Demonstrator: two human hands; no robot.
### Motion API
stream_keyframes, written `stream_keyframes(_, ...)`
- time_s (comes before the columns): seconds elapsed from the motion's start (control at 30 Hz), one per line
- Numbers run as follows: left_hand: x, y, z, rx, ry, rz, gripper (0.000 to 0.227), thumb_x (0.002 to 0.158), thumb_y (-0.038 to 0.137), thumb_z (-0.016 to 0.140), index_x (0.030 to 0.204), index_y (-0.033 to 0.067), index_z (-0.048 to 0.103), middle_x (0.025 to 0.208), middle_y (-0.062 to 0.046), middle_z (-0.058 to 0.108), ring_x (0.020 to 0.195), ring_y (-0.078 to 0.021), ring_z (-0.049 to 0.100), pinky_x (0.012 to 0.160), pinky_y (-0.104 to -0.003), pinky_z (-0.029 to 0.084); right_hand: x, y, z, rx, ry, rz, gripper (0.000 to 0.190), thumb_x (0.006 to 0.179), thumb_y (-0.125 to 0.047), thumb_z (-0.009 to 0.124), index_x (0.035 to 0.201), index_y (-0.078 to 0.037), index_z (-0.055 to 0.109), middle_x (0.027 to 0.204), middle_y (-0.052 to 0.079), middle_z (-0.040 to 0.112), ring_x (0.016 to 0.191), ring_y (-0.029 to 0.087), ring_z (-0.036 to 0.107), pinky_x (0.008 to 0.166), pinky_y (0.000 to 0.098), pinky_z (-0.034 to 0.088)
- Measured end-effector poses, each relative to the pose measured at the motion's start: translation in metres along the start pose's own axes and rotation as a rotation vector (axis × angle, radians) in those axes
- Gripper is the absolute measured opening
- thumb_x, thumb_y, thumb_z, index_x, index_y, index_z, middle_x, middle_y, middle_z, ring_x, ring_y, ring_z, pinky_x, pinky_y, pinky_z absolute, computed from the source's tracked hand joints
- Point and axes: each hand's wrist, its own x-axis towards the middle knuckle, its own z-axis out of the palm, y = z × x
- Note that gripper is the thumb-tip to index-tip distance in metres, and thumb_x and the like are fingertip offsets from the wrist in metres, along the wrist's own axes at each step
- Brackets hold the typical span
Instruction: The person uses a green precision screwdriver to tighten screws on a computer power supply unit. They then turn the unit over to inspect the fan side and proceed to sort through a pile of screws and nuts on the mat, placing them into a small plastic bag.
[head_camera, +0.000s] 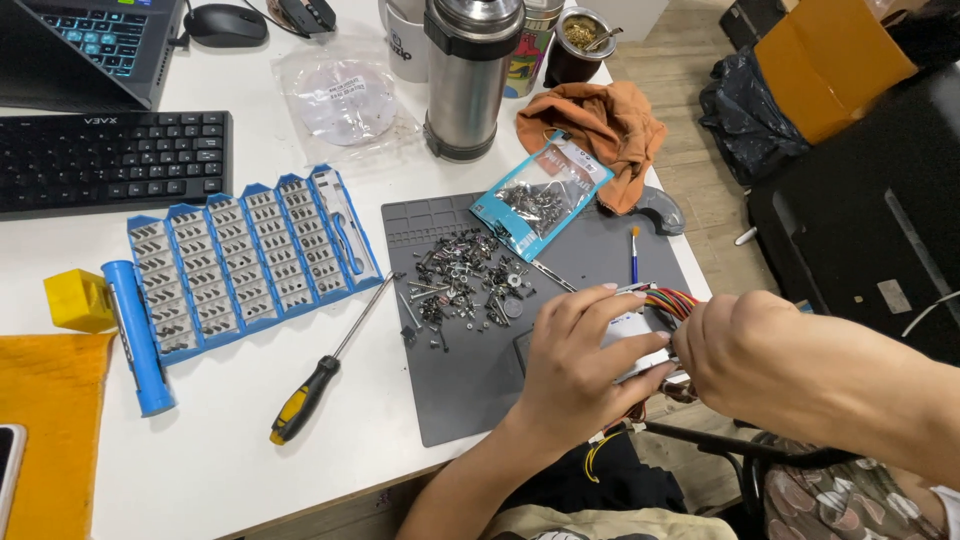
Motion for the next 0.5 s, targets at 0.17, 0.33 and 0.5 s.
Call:
stream_keyframes(0.17,0.0,0.003,-0.003,0.013,-0.024,-0.002,0.022,0.092,0.029,0.091,0.104,0.0223,0.074,0.131,-0.007,0.068,0.126,-0.032,0.063,0.101,-0.049,0.051,0.011,-0.018,0.009,0.112,-0.045,0.148,0.035,0.106,0.007,0.052,0.077,-0.013,0.054,0.061,0.0,0.051,0.047,0.02,0.049,0.044,0.0393,0.024)
stream_keyframes(0.33,0.002,0.002,-0.003,0.011,-0.02,-0.003,0.02,0.095,0.028,0.089,0.109,0.0222,0.075,0.131,-0.007,0.066,0.127,-0.0306,0.061,0.102,-0.048,0.052,0.013,-0.015,0.002,0.16,-0.15,0.122,0.028,0.1,0.007,0.05,0.079,-0.01,0.06,0.065,0.008,0.056,0.047,0.024,0.051,0.041,0.0422,0.027)
stream_keyframes(0.5,0.001,0.002,-0.001,0.011,-0.021,-0.02,0.02,0.094,0.029,0.091,0.105,0.0223,0.075,0.132,-0.005,0.064,0.128,-0.0294,0.06,0.103,-0.049,0.051,0.016,-0.015,0.004,0.279,-0.211,0.214,0.02,0.1,-0.001,0.048,0.086,-0.012,0.059,0.071,0.009,0.06,0.055,0.031,0.061,0.042,0.047,0.036)
